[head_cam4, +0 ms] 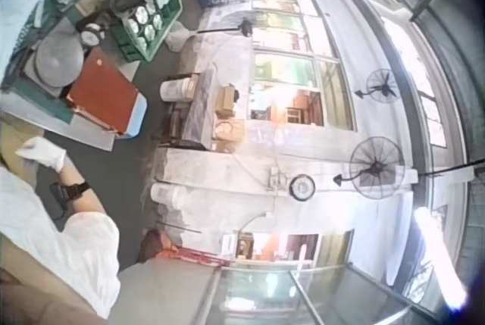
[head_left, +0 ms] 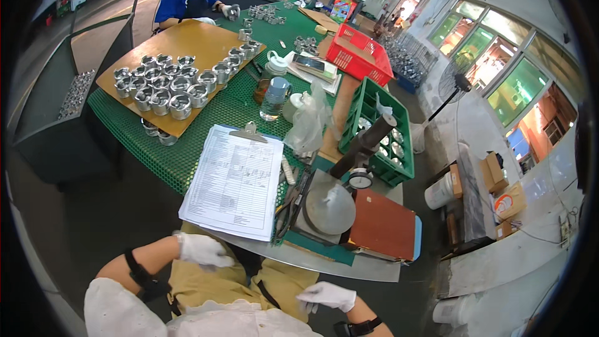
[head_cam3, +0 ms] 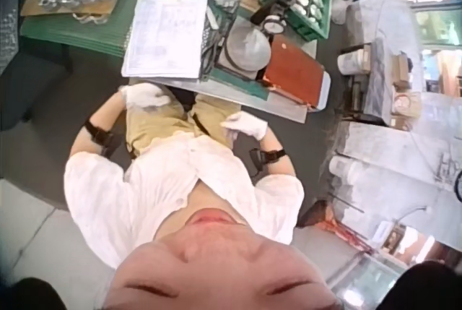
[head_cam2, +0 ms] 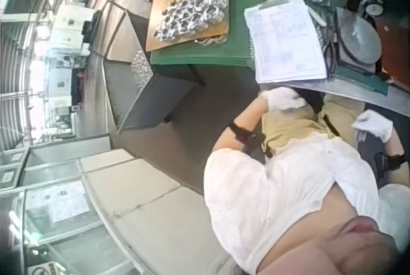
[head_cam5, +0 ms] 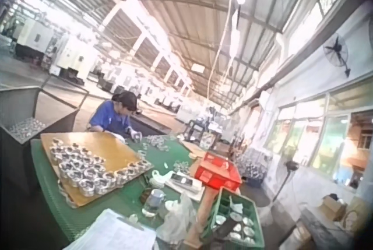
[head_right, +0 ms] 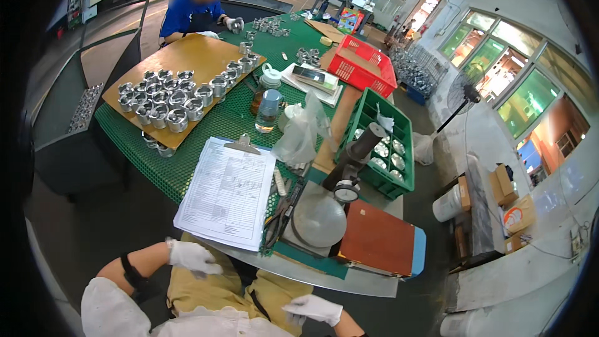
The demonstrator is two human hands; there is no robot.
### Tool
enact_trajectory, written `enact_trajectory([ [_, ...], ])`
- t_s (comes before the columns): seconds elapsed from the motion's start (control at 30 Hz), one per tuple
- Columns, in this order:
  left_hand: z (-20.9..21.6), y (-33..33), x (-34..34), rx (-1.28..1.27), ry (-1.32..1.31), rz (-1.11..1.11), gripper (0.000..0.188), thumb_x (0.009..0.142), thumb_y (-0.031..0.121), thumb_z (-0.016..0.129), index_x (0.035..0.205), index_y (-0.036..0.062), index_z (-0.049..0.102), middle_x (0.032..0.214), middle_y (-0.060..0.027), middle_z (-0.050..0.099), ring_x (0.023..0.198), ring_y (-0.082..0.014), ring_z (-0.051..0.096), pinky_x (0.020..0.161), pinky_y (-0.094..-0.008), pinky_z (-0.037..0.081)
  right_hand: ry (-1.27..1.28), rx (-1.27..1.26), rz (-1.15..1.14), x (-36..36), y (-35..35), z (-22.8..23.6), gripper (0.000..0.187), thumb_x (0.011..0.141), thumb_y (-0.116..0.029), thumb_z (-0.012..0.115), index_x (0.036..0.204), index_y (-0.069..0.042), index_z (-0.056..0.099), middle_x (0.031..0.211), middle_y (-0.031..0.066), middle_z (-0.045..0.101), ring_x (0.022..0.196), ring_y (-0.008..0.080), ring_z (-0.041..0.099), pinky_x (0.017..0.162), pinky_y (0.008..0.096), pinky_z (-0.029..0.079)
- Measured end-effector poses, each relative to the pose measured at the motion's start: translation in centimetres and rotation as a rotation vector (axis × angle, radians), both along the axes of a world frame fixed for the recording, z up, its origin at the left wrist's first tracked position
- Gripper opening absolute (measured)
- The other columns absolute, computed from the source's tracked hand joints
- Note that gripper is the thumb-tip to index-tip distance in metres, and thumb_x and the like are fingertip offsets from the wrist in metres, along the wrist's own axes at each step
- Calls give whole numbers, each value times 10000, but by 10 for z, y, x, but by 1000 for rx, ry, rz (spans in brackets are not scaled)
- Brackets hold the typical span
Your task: Checking the dimensions of metal components using a dial gauge and recording results on a clipboard.
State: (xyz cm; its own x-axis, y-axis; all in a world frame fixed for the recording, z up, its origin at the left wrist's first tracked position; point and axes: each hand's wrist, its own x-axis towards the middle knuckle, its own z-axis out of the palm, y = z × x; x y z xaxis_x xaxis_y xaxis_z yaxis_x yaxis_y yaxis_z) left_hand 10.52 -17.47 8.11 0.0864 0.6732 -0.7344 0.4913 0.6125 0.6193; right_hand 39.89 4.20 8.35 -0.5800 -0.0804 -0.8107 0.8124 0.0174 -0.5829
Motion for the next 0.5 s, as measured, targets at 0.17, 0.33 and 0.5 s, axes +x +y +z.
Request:
enact_trajectory([
  [0.17, 36, 31, 38, 300, 22, -156, 591, 855, 598, 503, 955, 38, 662, 858, -109, 679, 784, -271, 637, 748, -326, 494, 745, 333, 146, -76, -26, 80, 253, 894, -232, 581, 1035, -43, 672, 944, 126, 681, 850, 231, 641, 773, 301, 489],
  [0.33, 9, 47, 67, 695, -311, -88, 302, 885, 282, 613, 1087, 66, 553, 916, -49, 636, 838, -149, 604, 750, -285, 487, 1177, 364, -20, -106, -38, 100, 329, 875, -96, 512, 1179, -1, 596, 1035, 159, 664, 957, 243, 633, 859, 315, 472],
  [0.5, -27, 31, 81, 948, -384, 562, 260, 899, 157, 581, 1117, 40, 505, 940, -27, 596, 868, -139, 579, 788, -294, 478, 1366, -93, -178, -134, -68, 77, 498, 888, -29, 436, 1382, 3, 384, 1291, 159, 531, 1201, 226, 501, 1008, 315, 367],
])
